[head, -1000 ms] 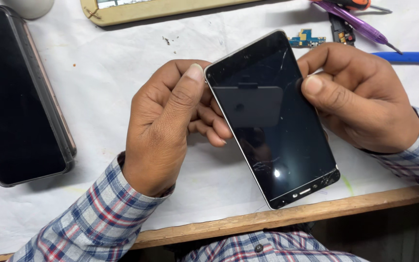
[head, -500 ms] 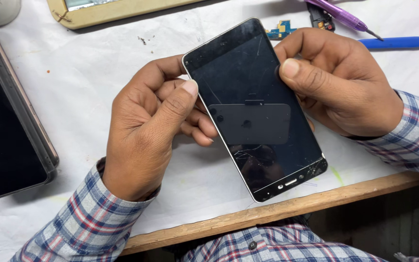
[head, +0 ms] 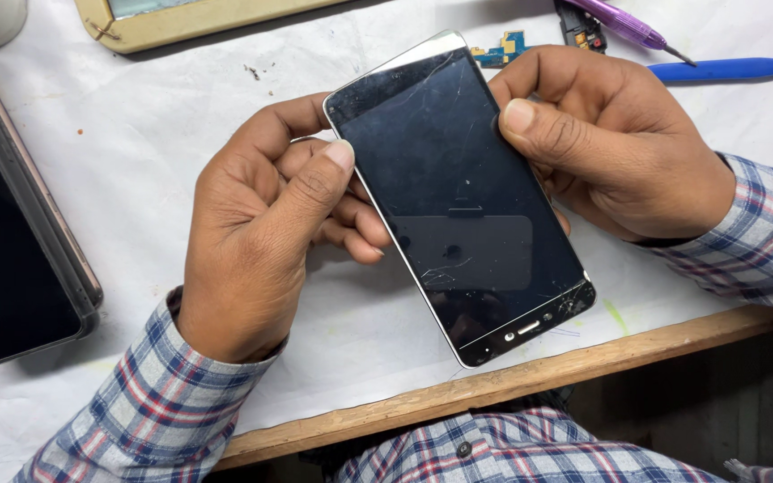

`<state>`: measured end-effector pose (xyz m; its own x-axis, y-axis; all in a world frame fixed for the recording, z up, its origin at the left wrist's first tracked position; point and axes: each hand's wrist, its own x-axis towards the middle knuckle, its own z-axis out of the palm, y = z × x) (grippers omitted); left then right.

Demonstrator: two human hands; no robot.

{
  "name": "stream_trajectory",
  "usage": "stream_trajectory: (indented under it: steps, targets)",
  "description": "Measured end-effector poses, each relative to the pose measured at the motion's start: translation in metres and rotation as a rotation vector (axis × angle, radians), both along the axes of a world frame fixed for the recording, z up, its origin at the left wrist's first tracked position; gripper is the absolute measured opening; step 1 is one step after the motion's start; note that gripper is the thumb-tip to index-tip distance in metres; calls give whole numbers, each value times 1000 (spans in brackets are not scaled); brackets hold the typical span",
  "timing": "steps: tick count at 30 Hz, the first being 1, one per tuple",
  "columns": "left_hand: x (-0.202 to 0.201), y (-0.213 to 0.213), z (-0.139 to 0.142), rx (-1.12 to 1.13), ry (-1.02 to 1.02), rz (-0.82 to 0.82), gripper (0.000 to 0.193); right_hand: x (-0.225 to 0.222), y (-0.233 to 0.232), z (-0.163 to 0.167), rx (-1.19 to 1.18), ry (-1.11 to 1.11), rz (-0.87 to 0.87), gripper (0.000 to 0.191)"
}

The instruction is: The person uses a screwdriver to unscrew components inside a disassembled smartphone, repositions the motherboard and flex cables, then lifts the phone frame and pries at the edge of the cracked screen assembly with the screwdriver. Other phones and small circuit boards lie on the workbench around the work area.

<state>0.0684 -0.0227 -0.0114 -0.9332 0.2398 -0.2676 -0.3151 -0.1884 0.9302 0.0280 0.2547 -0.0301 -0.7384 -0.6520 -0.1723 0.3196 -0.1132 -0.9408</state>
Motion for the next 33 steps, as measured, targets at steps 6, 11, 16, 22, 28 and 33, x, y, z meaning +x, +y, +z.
stream_trajectory:
  steps: [6,11,16,22,28,33]
  targets:
    - [1,-1,-1,9,39,3,45,-1,-2,3,50,-19,-14,26]
    - [1,-4,-1,42,92,-3,50,2,-8,3,93,-25,-58,30]
    - [3,-6,1,52,99,-3,52,1,-8,2,137,-47,-39,32]
    - [5,-8,4,81,136,-6,52,-2,-6,-5,135,-58,-21,36]
    - [7,-11,10,68,151,-9,51,-3,-5,-10,179,-110,-40,38]
    - [7,-12,15,-5,137,-10,50,-2,-6,-10,213,-109,-45,38]
